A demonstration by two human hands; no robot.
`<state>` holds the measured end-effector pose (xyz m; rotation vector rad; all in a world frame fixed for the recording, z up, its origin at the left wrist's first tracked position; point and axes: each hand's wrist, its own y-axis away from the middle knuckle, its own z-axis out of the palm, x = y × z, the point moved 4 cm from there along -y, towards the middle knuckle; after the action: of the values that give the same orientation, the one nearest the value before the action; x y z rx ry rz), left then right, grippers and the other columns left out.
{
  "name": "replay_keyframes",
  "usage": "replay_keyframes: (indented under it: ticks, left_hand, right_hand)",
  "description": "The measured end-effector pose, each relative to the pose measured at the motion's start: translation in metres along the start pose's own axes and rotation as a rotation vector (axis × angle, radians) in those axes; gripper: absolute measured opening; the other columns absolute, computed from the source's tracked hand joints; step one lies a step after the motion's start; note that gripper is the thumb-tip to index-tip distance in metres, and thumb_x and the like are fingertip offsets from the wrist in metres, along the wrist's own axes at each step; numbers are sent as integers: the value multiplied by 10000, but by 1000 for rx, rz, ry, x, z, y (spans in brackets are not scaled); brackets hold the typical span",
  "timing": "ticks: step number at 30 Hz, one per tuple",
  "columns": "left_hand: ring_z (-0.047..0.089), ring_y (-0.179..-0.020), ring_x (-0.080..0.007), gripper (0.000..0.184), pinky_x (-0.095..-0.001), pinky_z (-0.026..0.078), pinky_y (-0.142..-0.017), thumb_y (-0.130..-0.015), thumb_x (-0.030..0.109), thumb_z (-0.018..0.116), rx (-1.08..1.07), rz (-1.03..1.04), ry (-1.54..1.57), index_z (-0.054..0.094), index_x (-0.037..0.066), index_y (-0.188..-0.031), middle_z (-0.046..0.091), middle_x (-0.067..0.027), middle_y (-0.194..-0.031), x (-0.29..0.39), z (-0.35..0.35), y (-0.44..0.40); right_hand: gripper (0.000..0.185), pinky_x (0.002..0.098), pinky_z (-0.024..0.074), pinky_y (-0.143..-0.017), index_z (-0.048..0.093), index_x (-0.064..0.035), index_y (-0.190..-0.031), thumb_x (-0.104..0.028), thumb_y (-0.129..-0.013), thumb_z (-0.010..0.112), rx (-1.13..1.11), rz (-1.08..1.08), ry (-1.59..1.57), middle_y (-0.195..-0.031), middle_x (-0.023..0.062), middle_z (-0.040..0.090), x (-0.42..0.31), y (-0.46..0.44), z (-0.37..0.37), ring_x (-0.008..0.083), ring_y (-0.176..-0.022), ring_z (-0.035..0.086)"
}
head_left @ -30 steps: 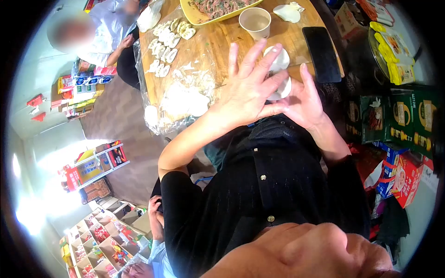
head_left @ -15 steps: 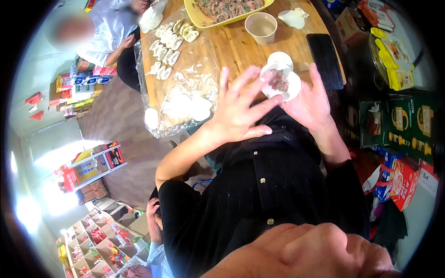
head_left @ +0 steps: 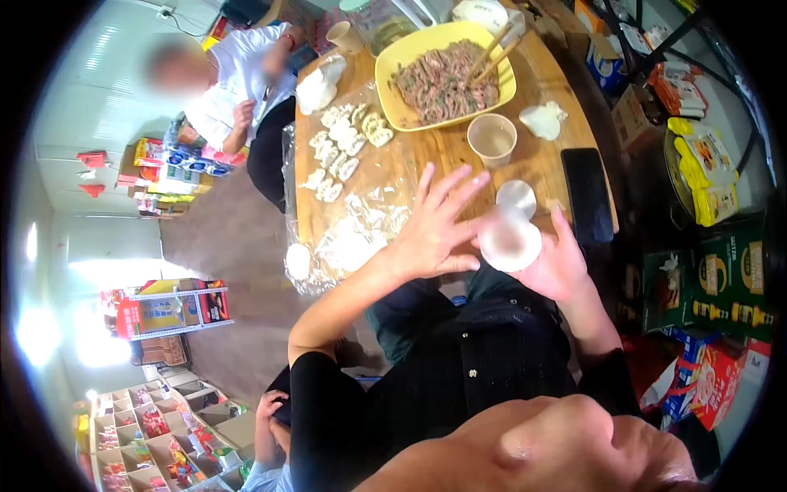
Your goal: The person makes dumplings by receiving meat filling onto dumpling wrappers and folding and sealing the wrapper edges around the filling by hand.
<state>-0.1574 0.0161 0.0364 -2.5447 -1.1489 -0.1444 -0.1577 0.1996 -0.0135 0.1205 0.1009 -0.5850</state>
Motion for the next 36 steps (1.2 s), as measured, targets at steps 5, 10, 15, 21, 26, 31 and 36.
replay_keyframes:
  ticks: [5, 10, 15, 21, 26, 31, 36]
  left_hand:
    - [271, -1395, -414, 676, -658, 104, -1115, -927, 685, 306, 115, -2, 126, 653, 207, -1256, 367, -168, -1491, -17, -5, 2]
    - [237, -1405, -421, 542, -652, 79, -1118, -926, 563, 453, 201, -144, -118, 649, 155, -1223, 354, -183, -1492, -33, 0, -41]
    - [248, -1398, -410, 507, -695, 51, -1095, -904, 551, 518, 177, -140, -369, 718, 87, -951, 428, -174, -1438, -51, 24, -73]
    - [221, -1418, -399, 513, -681, 30, -1108, -948, 538, 455, 139, -152, -307, 746, 119, -886, 397, -118, -1477, -71, 31, -80]
    - [267, -1389, -412, 455, -637, 71, -1126, -957, 519, 450, 169, -154, -310, 713, 175, -1097, 416, -133, -1462, -74, 26, -78]
    - [285, -1377, -415, 505, -600, 139, -1122, -956, 548, 412, 276, -113, -94, 654, 189, -1217, 406, -169, -1462, -39, -3, -54]
    - [296, -1377, -405, 644, -637, 141, -1108, -934, 680, 314, 158, 46, -66, 631, 234, -1273, 372, -179, -1488, 11, -3, -25]
  right_hand:
    - [815, 469, 281, -1158, 216, 48, -1487, -594, -991, 290, 53, -78, -146, -1491, 302, 311, -13, 3, 2, 416, -1392, 330]
    - [830, 463, 238, -1176, 186, 66, -1489, -591, -992, 289, 19, -114, -90, -1497, 321, 282, -19, 8, 3, 419, -1407, 297]
    - [851, 420, 197, -1199, 171, 101, -1476, -599, -995, 226, 0, -193, 24, -1506, 299, 286, -24, 16, 10, 366, -1423, 292]
    - [877, 439, 178, -1200, 159, 100, -1477, -614, -979, 264, 12, -245, 62, -1517, 315, 240, -25, 21, 10, 380, -1432, 260]
    - [871, 458, 159, -1202, 187, 100, -1471, -602, -976, 331, 62, -269, -7, -1519, 335, 211, -26, 22, 3, 407, -1440, 224]
    - [841, 420, 211, -1195, 186, 94, -1475, -599, -999, 221, 75, -303, 33, -1509, 288, 288, -28, 23, 5, 330, -1424, 300]
    - [833, 441, 194, -1193, 212, 74, -1477, -598, -991, 293, 63, -288, -38, -1522, 245, 295, -23, 21, -1, 319, -1430, 288]
